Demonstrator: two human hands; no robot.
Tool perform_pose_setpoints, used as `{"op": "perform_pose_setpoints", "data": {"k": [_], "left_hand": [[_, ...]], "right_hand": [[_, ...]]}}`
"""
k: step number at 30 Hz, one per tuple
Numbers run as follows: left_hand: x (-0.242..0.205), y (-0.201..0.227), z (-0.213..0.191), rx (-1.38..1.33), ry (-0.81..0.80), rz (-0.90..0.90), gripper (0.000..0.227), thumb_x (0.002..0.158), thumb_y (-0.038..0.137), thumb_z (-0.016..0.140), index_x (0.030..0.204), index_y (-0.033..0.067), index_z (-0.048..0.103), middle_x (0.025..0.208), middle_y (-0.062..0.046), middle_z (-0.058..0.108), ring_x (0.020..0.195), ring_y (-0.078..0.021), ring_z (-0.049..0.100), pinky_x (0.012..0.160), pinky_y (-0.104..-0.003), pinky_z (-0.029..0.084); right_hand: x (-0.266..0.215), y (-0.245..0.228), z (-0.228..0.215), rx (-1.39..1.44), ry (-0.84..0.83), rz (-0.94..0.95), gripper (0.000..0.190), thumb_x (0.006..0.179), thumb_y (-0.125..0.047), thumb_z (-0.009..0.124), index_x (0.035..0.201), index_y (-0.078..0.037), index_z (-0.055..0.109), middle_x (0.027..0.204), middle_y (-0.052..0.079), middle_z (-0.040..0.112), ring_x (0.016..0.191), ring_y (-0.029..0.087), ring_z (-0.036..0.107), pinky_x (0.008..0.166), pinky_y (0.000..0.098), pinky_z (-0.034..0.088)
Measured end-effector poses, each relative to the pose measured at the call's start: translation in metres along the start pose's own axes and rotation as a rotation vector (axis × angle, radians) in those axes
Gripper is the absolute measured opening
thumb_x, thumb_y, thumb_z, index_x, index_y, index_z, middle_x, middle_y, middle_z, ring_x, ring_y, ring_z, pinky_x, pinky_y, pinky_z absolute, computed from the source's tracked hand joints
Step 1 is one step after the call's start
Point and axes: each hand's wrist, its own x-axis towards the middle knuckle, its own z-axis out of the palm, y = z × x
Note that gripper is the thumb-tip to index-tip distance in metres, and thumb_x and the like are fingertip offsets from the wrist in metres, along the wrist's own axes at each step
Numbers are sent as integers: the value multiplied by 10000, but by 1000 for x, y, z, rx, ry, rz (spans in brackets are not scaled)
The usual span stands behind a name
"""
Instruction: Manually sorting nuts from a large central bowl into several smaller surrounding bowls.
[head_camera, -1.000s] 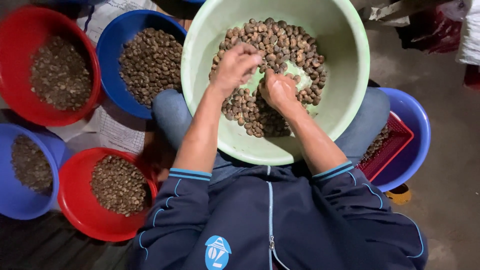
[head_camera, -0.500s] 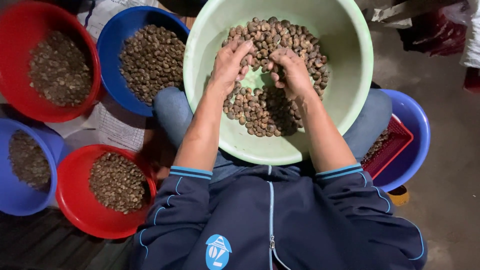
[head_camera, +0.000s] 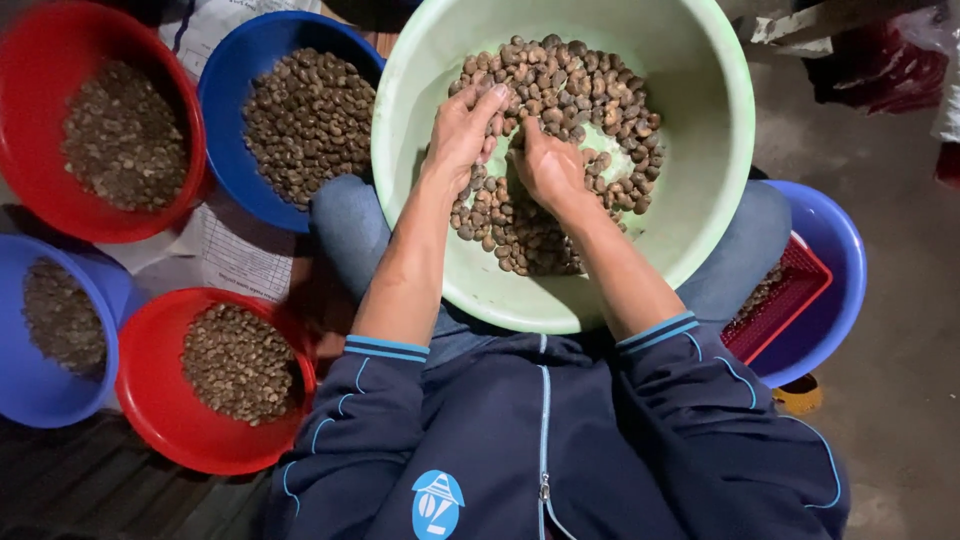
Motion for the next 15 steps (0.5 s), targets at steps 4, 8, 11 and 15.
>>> {"op": "perform_pose_setpoints", "data": {"k": [4, 8, 11, 15], "left_hand": [[2, 0, 0, 3, 17, -20, 200, 922, 245, 723, 972, 51, 720, 649, 7, 599, 434, -50, 453, 338, -197, 301], [2, 1, 2, -17, 70, -49, 168, 967, 207, 671, 1032, 55, 700, 745, -16, 616, 527, -66, 507, 389, -189, 333], [5, -11, 3, 19, -23, 131, 237, 971, 237, 632, 1084, 35, 683, 864, -49, 666, 665, -108, 611, 505, -219, 448], [0, -34, 11, 61, -209, 322, 216, 991, 324, 591, 1049, 128, 659, 1019, -67, 700, 928, -169, 690, 749, -320, 628]], "right_hand": [[5, 8, 4, -1, -39, 28, 286, 1063, -321, 532, 958, -57, 498, 664, 57, 567, 559, 240, 529, 551, 410, 480], [-15, -41, -41, 799, -182, 324, 303, 1016, -403, 583, 977, -105, 624, 685, -30, 591, 520, 59, 507, 423, 210, 384], [-7, -28, -29, 1497, -231, 431, 325, 1022, -289, 434, 850, -59, 585, 675, 35, 599, 462, 103, 459, 369, 233, 279], [-13, -49, -36, 1636, -217, 397, 248, 993, -229, 461, 892, -48, 596, 737, 44, 601, 606, 142, 611, 481, 255, 560]]}}
